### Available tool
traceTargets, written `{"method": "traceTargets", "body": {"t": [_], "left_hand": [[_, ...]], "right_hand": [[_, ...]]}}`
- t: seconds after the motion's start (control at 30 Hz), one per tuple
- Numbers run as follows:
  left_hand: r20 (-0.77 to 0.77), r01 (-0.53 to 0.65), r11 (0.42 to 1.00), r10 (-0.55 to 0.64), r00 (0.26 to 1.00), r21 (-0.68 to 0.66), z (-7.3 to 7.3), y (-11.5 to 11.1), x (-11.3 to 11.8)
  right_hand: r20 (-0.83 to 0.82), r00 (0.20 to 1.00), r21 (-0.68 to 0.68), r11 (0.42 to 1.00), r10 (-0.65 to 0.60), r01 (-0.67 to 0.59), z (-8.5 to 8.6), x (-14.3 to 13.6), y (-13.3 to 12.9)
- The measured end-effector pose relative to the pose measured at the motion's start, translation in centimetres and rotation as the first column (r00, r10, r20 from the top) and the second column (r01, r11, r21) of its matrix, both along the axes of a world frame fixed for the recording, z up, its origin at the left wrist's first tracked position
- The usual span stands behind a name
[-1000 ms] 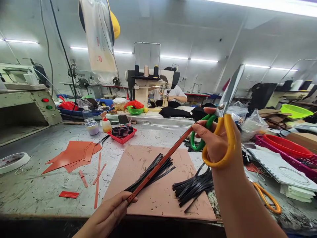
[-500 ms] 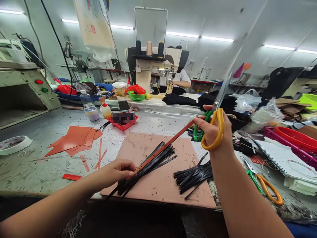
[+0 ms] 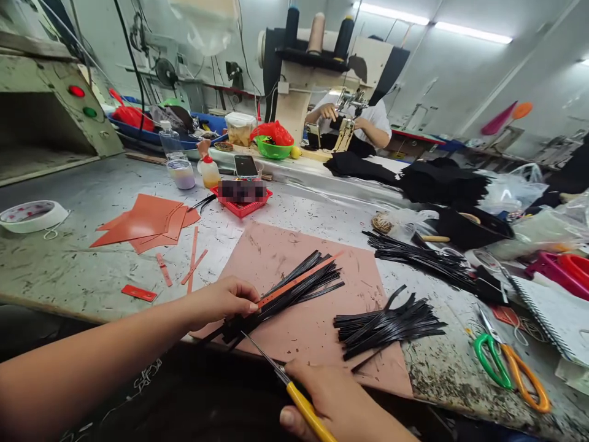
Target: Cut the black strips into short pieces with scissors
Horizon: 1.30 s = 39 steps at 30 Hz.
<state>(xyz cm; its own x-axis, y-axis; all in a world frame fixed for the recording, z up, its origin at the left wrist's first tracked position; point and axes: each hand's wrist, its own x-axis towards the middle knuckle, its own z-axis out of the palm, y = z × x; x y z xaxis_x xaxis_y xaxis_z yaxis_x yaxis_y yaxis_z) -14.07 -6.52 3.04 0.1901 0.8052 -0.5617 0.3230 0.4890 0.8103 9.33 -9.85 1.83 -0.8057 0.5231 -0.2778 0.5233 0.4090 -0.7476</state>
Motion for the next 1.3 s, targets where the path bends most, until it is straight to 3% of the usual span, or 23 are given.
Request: {"method": "traceTargets", "body": {"t": [0.2, 0.73, 1.3], "left_hand": [[-0.023, 0.026, 0.999, -0.025, 0.999, 0.031, 0.3, -0.2, 0.3], [-0.023, 0.045, 0.997, -0.044, 0.999, 0.056, 0.2, -0.6, 0.1], [-0.01, 0.029, 0.998, -0.029, 1.0, 0.049, -0.1, -0.6, 0.2]], "right_hand": [[-0.122, 0.99, -0.034, 0.997, -0.071, 0.067, -1.5, -1.5, 0.1], [-0.122, 0.987, -0.006, 0.995, -0.102, 0.102, -0.6, -1.7, -0.2], [-0.14, 0.981, -0.004, 0.991, -0.131, 0.132, -1.3, -1.5, -0.3]]}}
